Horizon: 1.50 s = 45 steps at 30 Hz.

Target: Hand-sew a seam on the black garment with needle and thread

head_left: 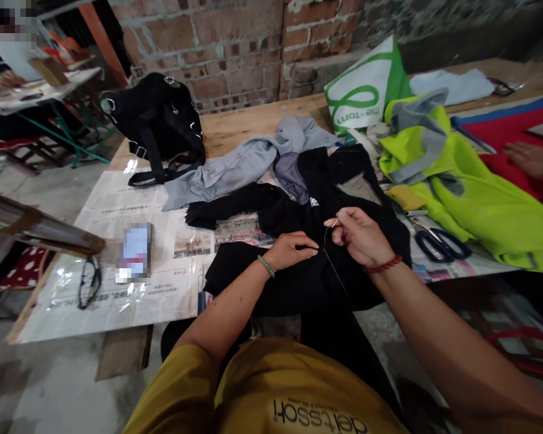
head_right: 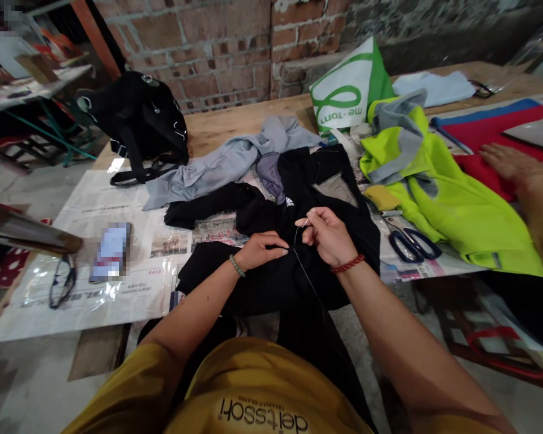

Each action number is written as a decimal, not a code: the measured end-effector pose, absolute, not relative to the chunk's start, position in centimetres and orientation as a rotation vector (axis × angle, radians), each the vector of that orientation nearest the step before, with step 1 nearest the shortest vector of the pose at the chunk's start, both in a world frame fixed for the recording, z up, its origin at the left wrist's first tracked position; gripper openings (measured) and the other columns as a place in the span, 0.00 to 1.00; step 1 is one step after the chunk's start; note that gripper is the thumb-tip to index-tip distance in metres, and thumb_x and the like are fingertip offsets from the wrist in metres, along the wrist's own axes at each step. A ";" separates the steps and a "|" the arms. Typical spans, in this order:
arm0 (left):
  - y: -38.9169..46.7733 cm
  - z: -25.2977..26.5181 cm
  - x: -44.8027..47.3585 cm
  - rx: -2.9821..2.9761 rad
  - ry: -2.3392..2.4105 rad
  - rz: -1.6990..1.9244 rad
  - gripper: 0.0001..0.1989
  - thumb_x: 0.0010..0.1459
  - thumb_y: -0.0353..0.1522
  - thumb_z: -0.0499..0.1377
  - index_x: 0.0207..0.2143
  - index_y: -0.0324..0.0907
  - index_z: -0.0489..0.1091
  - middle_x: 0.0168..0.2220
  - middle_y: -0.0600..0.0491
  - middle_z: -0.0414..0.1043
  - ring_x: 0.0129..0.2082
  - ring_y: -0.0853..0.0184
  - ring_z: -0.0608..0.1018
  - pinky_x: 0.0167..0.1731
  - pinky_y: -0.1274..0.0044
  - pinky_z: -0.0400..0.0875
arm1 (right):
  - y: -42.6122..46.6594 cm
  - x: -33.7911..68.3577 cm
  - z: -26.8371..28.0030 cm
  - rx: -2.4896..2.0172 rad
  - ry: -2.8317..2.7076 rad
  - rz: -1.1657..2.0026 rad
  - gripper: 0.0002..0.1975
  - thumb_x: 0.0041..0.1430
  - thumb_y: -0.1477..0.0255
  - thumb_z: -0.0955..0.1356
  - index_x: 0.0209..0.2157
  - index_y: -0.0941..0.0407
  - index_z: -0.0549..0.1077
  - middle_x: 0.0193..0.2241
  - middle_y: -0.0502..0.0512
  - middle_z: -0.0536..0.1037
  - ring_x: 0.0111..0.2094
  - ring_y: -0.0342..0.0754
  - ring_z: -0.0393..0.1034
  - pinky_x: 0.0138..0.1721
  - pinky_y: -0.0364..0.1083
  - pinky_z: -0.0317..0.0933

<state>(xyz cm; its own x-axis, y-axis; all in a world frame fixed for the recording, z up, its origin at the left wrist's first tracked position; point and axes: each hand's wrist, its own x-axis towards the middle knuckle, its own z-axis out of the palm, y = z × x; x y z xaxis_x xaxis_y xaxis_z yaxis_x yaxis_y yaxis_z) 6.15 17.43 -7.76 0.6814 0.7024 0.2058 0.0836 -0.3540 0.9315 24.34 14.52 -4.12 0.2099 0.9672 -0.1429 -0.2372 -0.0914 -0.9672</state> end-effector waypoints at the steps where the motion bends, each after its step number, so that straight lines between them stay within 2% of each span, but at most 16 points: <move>1: 17.5 -7.7 6.1 1.825 0.620 0.731 0.07 0.50 0.31 0.61 0.32 0.38 0.75 0.30 0.53 0.70 0.29 0.73 0.71 0.34 0.81 0.65 | 14.8 24.6 -3.9 -1.216 -0.802 1.266 0.12 0.48 0.62 0.70 0.30 0.52 0.65 0.23 0.47 0.76 0.15 0.38 0.63 0.15 0.39 0.54; 5: 17.6 -7.7 6.1 1.734 0.671 0.699 0.06 0.49 0.30 0.62 0.32 0.38 0.74 0.33 0.52 0.71 0.33 0.72 0.72 0.39 0.79 0.65 | 16.7 26.2 -2.9 -1.192 -0.788 1.357 0.08 0.51 0.68 0.69 0.29 0.53 0.65 0.22 0.46 0.74 0.23 0.42 0.71 0.22 0.41 0.63; 8: 17.7 -7.8 6.2 1.631 0.723 0.694 0.12 0.47 0.28 0.62 0.38 0.38 0.72 0.32 0.54 0.71 0.32 0.73 0.71 0.38 0.79 0.65 | 18.3 27.2 -1.7 -1.167 -0.874 1.223 0.07 0.52 0.70 0.68 0.29 0.53 0.64 0.24 0.47 0.74 0.30 0.44 0.73 0.30 0.45 0.68; 10: 17.7 -7.8 6.2 1.568 0.728 0.687 0.20 0.46 0.27 0.63 0.44 0.39 0.68 0.30 0.56 0.69 0.29 0.75 0.70 0.35 0.80 0.65 | 19.2 27.8 -0.8 -1.189 -0.960 1.015 0.06 0.53 0.70 0.67 0.29 0.54 0.63 0.25 0.47 0.74 0.30 0.45 0.73 0.33 0.48 0.69; 12: 17.8 -7.8 6.2 1.530 0.726 0.662 0.23 0.45 0.26 0.63 0.47 0.39 0.67 0.28 0.57 0.68 0.27 0.76 0.68 0.32 0.82 0.64 | 19.9 28.6 0.1 -1.270 -1.140 0.695 0.03 0.56 0.70 0.65 0.32 0.54 0.64 0.27 0.50 0.75 0.30 0.45 0.73 0.36 0.49 0.68; 13: 17.8 -7.8 6.2 1.523 0.730 0.650 0.22 0.45 0.26 0.63 0.46 0.39 0.67 0.27 0.57 0.67 0.27 0.77 0.68 0.31 0.82 0.64 | 20.2 29.2 0.5 -1.327 -1.279 0.505 0.02 0.57 0.71 0.64 0.33 0.54 0.66 0.30 0.52 0.76 0.33 0.45 0.73 0.39 0.50 0.67; 17: 17.9 -7.7 6.1 1.556 0.781 0.636 0.17 0.45 0.28 0.64 0.41 0.38 0.71 0.27 0.57 0.66 0.27 0.77 0.67 0.30 0.83 0.63 | 21.6 32.4 2.3 -1.542 -1.934 -0.156 0.10 0.55 0.77 0.64 0.39 0.56 0.72 0.44 0.60 0.75 0.48 0.50 0.67 0.51 0.50 0.57; 22: 18.0 -7.7 5.9 1.582 0.803 0.649 0.12 0.46 0.31 0.63 0.35 0.37 0.73 0.28 0.55 0.70 0.30 0.75 0.69 0.31 0.82 0.63 | 24.4 36.9 4.7 -1.702 -2.205 -0.559 0.12 0.55 0.79 0.62 0.40 0.58 0.72 0.47 0.59 0.74 0.53 0.49 0.63 0.51 0.48 0.53; 27: 17.9 -7.5 5.9 1.523 0.812 0.625 0.10 0.46 0.33 0.63 0.32 0.37 0.74 0.29 0.54 0.72 0.29 0.74 0.71 0.31 0.81 0.65 | 25.6 39.5 7.4 -1.876 -2.173 -0.688 0.14 0.57 0.78 0.58 0.42 0.62 0.70 0.49 0.64 0.71 0.55 0.55 0.58 0.47 0.51 0.52; 30: 17.9 -7.3 5.8 1.511 0.808 0.632 0.10 0.45 0.33 0.63 0.32 0.37 0.74 0.29 0.54 0.73 0.29 0.73 0.71 0.32 0.81 0.65 | 25.6 39.9 8.2 -1.938 -2.095 -0.808 0.16 0.58 0.76 0.57 0.44 0.63 0.68 0.49 0.67 0.70 0.53 0.58 0.60 0.44 0.53 0.54; 32: 17.8 -7.1 5.8 1.499 0.795 0.639 0.10 0.45 0.32 0.63 0.32 0.36 0.74 0.29 0.54 0.73 0.29 0.73 0.72 0.33 0.81 0.65 | 25.7 39.6 8.0 -1.946 -2.040 -0.806 0.16 0.58 0.75 0.57 0.44 0.62 0.69 0.49 0.66 0.71 0.52 0.57 0.62 0.43 0.52 0.54; 35: 17.8 -7.1 5.7 1.481 0.770 0.646 0.10 0.46 0.31 0.63 0.32 0.36 0.73 0.30 0.53 0.73 0.30 0.73 0.72 0.33 0.81 0.66 | 25.6 37.6 6.6 -1.878 -1.943 -0.639 0.14 0.58 0.74 0.60 0.43 0.62 0.71 0.46 0.63 0.74 0.49 0.49 0.67 0.44 0.47 0.56; 37: 17.9 -7.3 5.6 1.490 0.760 0.653 0.10 0.46 0.31 0.62 0.33 0.36 0.74 0.30 0.53 0.73 0.31 0.73 0.72 0.33 0.81 0.66 | 24.9 35.2 4.9 -1.752 -1.914 -0.449 0.12 0.57 0.74 0.62 0.41 0.61 0.73 0.39 0.60 0.78 0.41 0.44 0.71 0.42 0.44 0.58; 38: 17.9 -7.3 5.6 1.501 0.761 0.655 0.10 0.46 0.31 0.62 0.33 0.37 0.74 0.31 0.54 0.73 0.31 0.73 0.72 0.33 0.81 0.66 | 24.2 33.9 4.0 -1.711 -1.908 -0.301 0.11 0.57 0.75 0.63 0.39 0.60 0.74 0.32 0.57 0.79 0.34 0.42 0.72 0.38 0.42 0.60; 39: 17.9 -7.4 5.6 1.511 0.765 0.654 0.10 0.46 0.31 0.62 0.33 0.37 0.74 0.31 0.54 0.73 0.31 0.72 0.72 0.33 0.81 0.66 | 23.5 32.4 3.0 -1.637 -1.948 -0.164 0.10 0.56 0.75 0.63 0.38 0.59 0.75 0.30 0.56 0.79 0.30 0.41 0.71 0.37 0.42 0.61; 45: 18.0 -7.6 5.6 1.512 0.767 0.685 0.08 0.45 0.31 0.62 0.30 0.37 0.75 0.28 0.54 0.74 0.30 0.73 0.72 0.34 0.81 0.65 | 18.4 26.2 -1.7 -1.269 -2.251 0.435 0.13 0.49 0.78 0.65 0.33 0.50 0.77 0.32 0.52 0.76 0.33 0.47 0.71 0.36 0.45 0.62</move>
<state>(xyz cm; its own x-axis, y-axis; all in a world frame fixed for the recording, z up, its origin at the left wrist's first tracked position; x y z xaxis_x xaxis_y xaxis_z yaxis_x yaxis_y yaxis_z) 5.56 17.99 -7.55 0.6028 0.7977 -0.0170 0.0734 -0.0342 0.9967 26.18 18.42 -1.71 -0.4295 0.8595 0.2771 0.6943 0.5105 -0.5073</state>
